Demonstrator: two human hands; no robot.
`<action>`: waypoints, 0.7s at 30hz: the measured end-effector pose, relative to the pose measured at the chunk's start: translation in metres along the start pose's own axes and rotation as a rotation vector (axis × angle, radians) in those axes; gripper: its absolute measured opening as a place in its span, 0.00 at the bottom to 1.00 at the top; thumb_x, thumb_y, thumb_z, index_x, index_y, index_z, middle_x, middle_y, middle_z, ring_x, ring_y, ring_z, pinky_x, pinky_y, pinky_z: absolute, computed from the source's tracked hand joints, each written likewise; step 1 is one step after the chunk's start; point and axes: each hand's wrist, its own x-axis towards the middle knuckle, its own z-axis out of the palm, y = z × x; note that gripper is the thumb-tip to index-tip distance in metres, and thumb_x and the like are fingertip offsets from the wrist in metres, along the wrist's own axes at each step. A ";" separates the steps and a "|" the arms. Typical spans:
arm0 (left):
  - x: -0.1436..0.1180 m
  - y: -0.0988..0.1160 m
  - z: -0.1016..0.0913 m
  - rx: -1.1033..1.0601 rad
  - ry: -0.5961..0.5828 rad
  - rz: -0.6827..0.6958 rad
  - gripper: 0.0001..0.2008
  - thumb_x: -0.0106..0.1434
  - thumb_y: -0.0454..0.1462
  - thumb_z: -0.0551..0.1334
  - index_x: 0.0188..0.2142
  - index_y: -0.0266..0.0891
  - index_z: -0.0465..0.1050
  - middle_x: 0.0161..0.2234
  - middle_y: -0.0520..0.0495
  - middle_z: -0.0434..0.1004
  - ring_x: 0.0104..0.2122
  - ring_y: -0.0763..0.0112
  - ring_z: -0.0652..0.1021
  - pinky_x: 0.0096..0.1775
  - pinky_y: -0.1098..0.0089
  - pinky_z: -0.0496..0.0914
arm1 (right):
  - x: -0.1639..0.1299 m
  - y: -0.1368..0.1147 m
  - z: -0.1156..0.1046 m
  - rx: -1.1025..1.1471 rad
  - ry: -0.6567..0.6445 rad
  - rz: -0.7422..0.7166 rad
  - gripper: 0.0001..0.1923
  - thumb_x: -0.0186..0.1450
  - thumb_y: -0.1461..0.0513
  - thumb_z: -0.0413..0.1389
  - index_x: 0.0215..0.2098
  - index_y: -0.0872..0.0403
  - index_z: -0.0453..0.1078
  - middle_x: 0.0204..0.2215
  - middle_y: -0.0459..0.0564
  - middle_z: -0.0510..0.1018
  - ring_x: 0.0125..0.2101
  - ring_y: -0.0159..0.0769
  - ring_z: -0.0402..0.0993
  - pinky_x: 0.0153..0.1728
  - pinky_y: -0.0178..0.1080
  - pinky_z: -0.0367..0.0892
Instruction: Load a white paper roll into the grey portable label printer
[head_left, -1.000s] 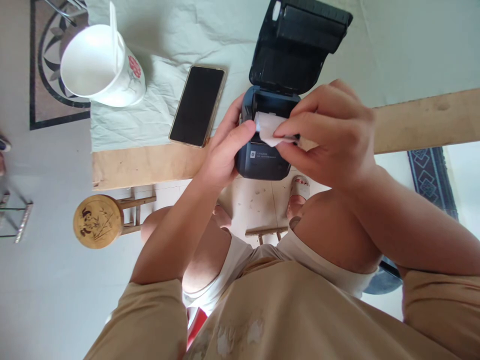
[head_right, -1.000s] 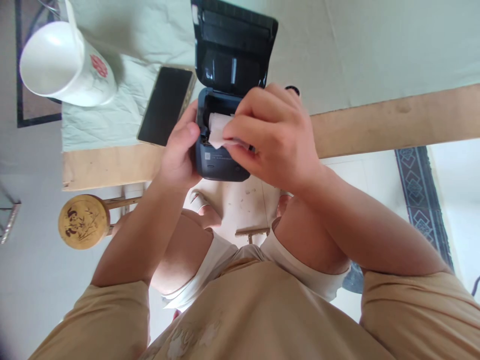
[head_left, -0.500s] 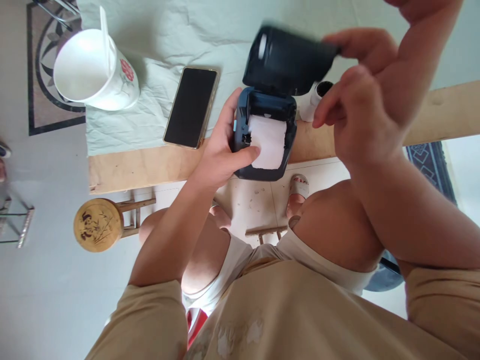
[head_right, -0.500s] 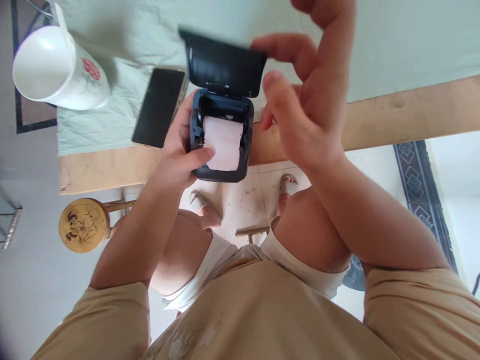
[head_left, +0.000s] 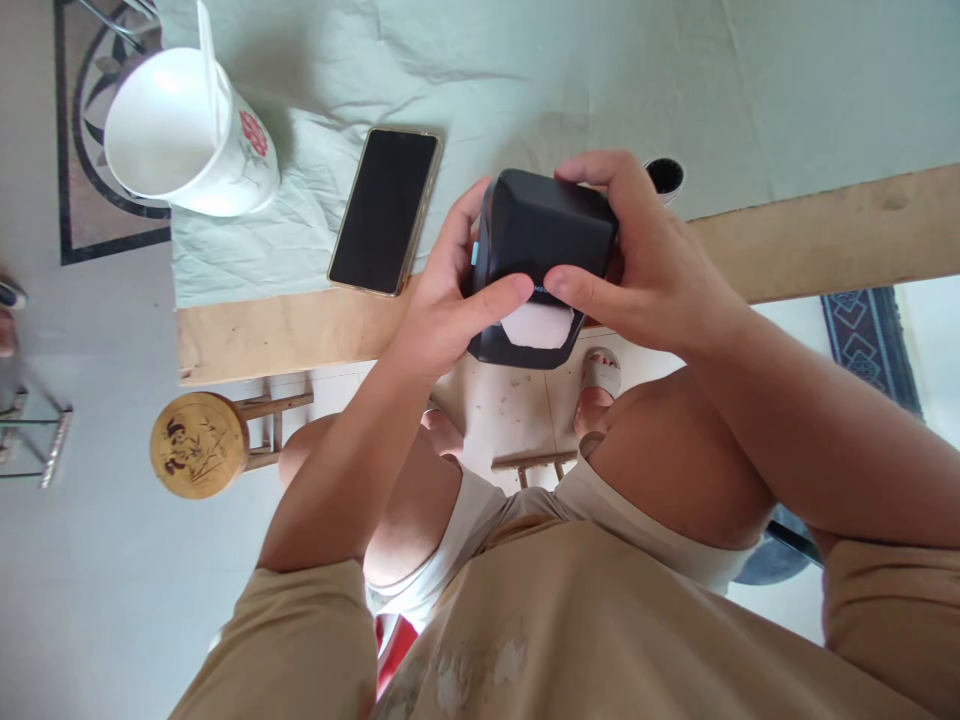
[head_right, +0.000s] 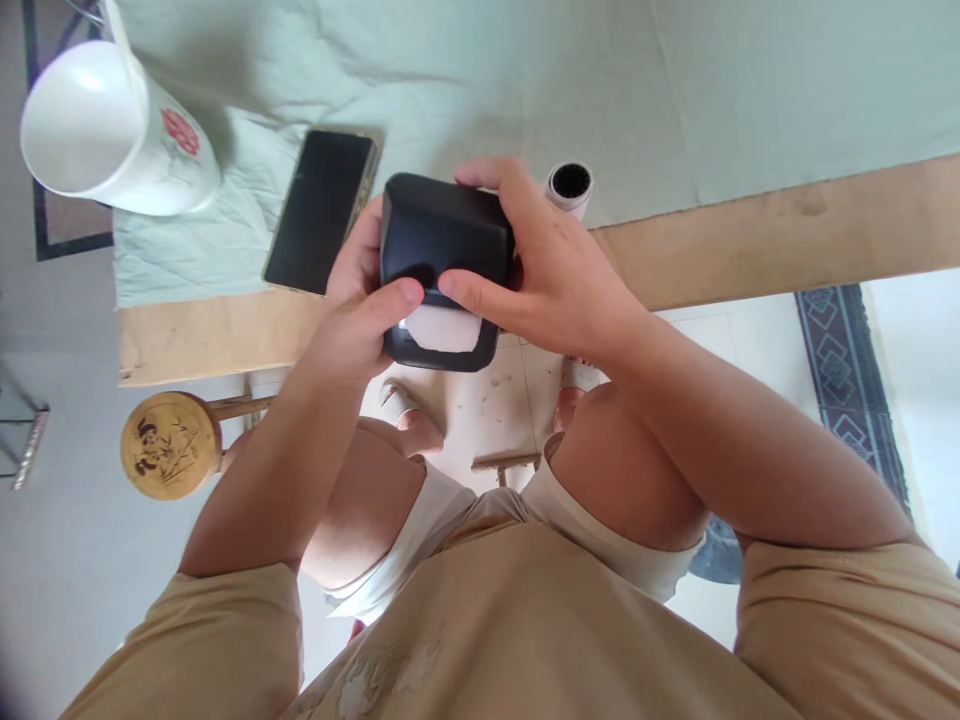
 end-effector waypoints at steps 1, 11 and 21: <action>-0.002 0.004 0.002 0.001 0.011 -0.021 0.38 0.49 0.53 0.69 0.57 0.48 0.60 0.52 0.47 0.71 0.53 0.56 0.75 0.47 0.64 0.74 | 0.000 0.000 0.000 0.015 -0.003 -0.001 0.32 0.60 0.48 0.57 0.57 0.51 0.55 0.52 0.53 0.69 0.46 0.41 0.71 0.47 0.48 0.69; -0.008 0.030 0.012 -0.079 0.024 -0.127 0.21 0.58 0.42 0.65 0.51 0.44 0.68 0.46 0.50 0.75 0.50 0.64 0.76 0.45 0.70 0.73 | 0.004 0.000 0.005 -0.003 0.000 0.029 0.32 0.57 0.49 0.59 0.55 0.51 0.56 0.53 0.53 0.68 0.48 0.43 0.69 0.47 0.50 0.69; -0.005 0.036 0.018 -0.330 0.001 -0.097 0.19 0.69 0.44 0.50 0.55 0.40 0.67 0.55 0.50 0.72 0.63 0.62 0.67 0.65 0.60 0.61 | -0.004 0.003 0.008 -0.009 0.069 -0.041 0.31 0.60 0.48 0.57 0.56 0.48 0.52 0.55 0.53 0.66 0.56 0.44 0.66 0.55 0.52 0.67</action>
